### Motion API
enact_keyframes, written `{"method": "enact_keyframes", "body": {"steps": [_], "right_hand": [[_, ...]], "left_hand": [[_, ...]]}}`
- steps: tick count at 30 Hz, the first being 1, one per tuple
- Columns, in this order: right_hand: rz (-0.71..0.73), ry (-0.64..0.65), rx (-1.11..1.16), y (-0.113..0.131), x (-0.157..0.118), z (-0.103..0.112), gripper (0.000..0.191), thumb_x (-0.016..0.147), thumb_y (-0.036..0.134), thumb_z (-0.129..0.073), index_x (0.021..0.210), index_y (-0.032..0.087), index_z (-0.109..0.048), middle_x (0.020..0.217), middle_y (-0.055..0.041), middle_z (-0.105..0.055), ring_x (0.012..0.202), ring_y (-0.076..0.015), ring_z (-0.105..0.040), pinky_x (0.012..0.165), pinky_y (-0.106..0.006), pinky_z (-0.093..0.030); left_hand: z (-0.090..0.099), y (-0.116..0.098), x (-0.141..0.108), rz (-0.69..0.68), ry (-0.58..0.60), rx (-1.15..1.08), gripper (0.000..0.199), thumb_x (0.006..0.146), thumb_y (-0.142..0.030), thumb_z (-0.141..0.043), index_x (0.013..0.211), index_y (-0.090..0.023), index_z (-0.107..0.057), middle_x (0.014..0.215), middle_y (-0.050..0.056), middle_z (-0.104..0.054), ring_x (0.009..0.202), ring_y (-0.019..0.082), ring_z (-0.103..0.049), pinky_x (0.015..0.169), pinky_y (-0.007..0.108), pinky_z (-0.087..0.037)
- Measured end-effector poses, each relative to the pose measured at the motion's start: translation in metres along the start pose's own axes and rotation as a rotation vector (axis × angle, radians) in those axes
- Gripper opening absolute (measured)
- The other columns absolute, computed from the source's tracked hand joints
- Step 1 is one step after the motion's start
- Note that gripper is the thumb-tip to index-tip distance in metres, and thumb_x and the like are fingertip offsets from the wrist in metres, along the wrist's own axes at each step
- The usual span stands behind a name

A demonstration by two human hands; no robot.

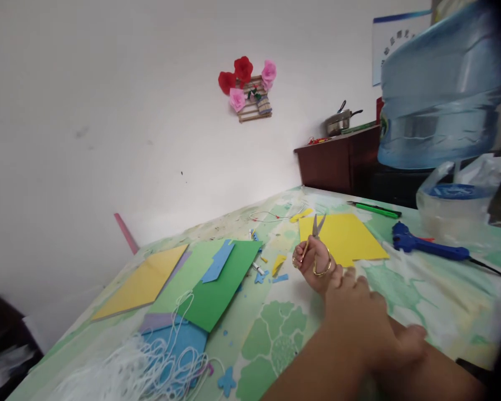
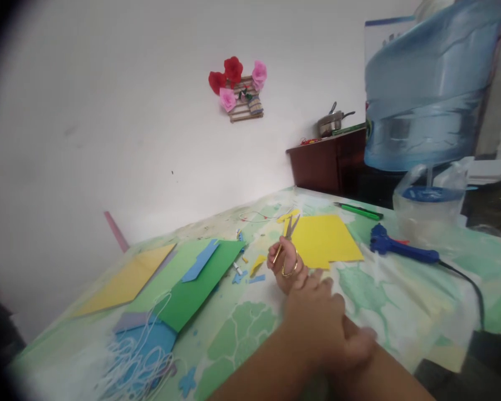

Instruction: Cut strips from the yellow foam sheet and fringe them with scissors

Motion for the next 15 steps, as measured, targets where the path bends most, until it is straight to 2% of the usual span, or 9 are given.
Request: {"method": "enact_keyframes", "body": {"steps": [3, 5, 7, 9, 11, 13, 15], "right_hand": [[-0.092, 0.107, 0.017, -0.008, -0.004, -0.011, 0.034, 0.065, 0.054, -0.041, 0.052, 0.023, -0.046, 0.055, -0.0016, -0.045, 0.047, -0.0145, -0.042, 0.046, -0.033, -0.036], [-0.111, 0.155, 0.011, -0.008, -0.006, -0.014, 0.038, 0.065, 0.058, -0.037, 0.053, 0.023, -0.047, 0.058, -0.003, -0.046, 0.05, -0.0158, -0.044, 0.05, -0.035, -0.038], [-0.1, 0.18, -0.009, -0.005, -0.008, -0.013, 0.042, 0.064, 0.062, -0.033, 0.056, 0.024, -0.048, 0.062, -0.0042, -0.048, 0.054, -0.0171, -0.045, 0.053, -0.036, -0.039], [-0.07, 0.184, -0.049, 0.002, -0.009, -0.009, 0.044, 0.064, 0.064, -0.029, 0.06, 0.025, -0.048, 0.066, -0.0054, -0.049, 0.058, -0.0184, -0.046, 0.055, -0.038, -0.039], [-0.023, 0.163, -0.109, 0.012, -0.008, -0.003, 0.044, 0.064, 0.064, -0.027, 0.062, 0.025, -0.047, 0.069, -0.0058, -0.049, 0.06, -0.0189, -0.046, 0.056, -0.038, -0.04], [0.044, 0.115, -0.193, 0.026, -0.004, 0.006, 0.044, 0.064, 0.064, -0.025, 0.062, 0.024, -0.044, 0.07, -0.005, -0.048, 0.061, -0.0182, -0.046, 0.055, -0.037, -0.04], [0.131, 0.041, -0.304, 0.045, -0.002, 0.02, 0.045, 0.064, 0.063, -0.021, 0.064, 0.023, -0.04, 0.07, -0.0035, -0.047, 0.062, -0.017, -0.046, 0.056, -0.035, -0.041]], "left_hand": [[0.012, 0.014, -0.002, 0.051, -0.091, 0.009, 0.053, 0.066, -0.051, -0.035, 0.089, -0.01, -0.059, 0.102, 0.014, -0.055, 0.108, 0.028, -0.035, 0.095, 0.039, -0.018], [0.019, 0.017, -0.006, 0.068, -0.131, -0.031, 0.05, 0.066, -0.049, -0.039, 0.094, -0.012, -0.057, 0.104, 0.011, -0.055, 0.11, 0.026, -0.033, 0.096, 0.038, -0.016], [0.025, 0.013, -0.013, 0.084, -0.153, -0.089, 0.053, 0.065, -0.051, -0.04, 0.102, -0.016, -0.052, 0.112, 0.009, -0.051, 0.114, 0.028, -0.026, 0.096, 0.043, -0.012], [0.021, 0.005, -0.023, 0.085, -0.142, -0.148, 0.055, 0.065, -0.053, -0.041, 0.11, -0.022, -0.046, 0.121, 0.006, -0.044, 0.118, 0.031, -0.017, 0.094, 0.051, -0.007], [0.004, -0.009, -0.034, 0.066, -0.092, -0.206, 0.054, 0.066, -0.05, -0.043, 0.116, -0.028, -0.038, 0.126, 0.004, -0.037, 0.119, 0.033, -0.012, 0.091, 0.057, -0.005], [-0.029, -0.025, -0.043, 0.035, 0.01, -0.26, 0.055, 0.067, -0.048, -0.045, 0.119, -0.034, -0.032, 0.13, 0.001, -0.03, 0.119, 0.035, -0.012, 0.089, 0.06, -0.009], [-0.062, -0.032, -0.049, 0.087, 0.064, -0.259, 0.037, 0.075, -0.036, -0.039, 0.112, -0.044, -0.038, 0.126, -0.005, -0.037, 0.119, 0.03, -0.016, 0.091, 0.053, -0.019]]}}
Point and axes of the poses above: each hand's wrist, its own x-axis towards the middle knuckle, its own z-axis out of the back of the hand, y = z × x, the point moved 9 cm from there along x, towards the middle knuckle
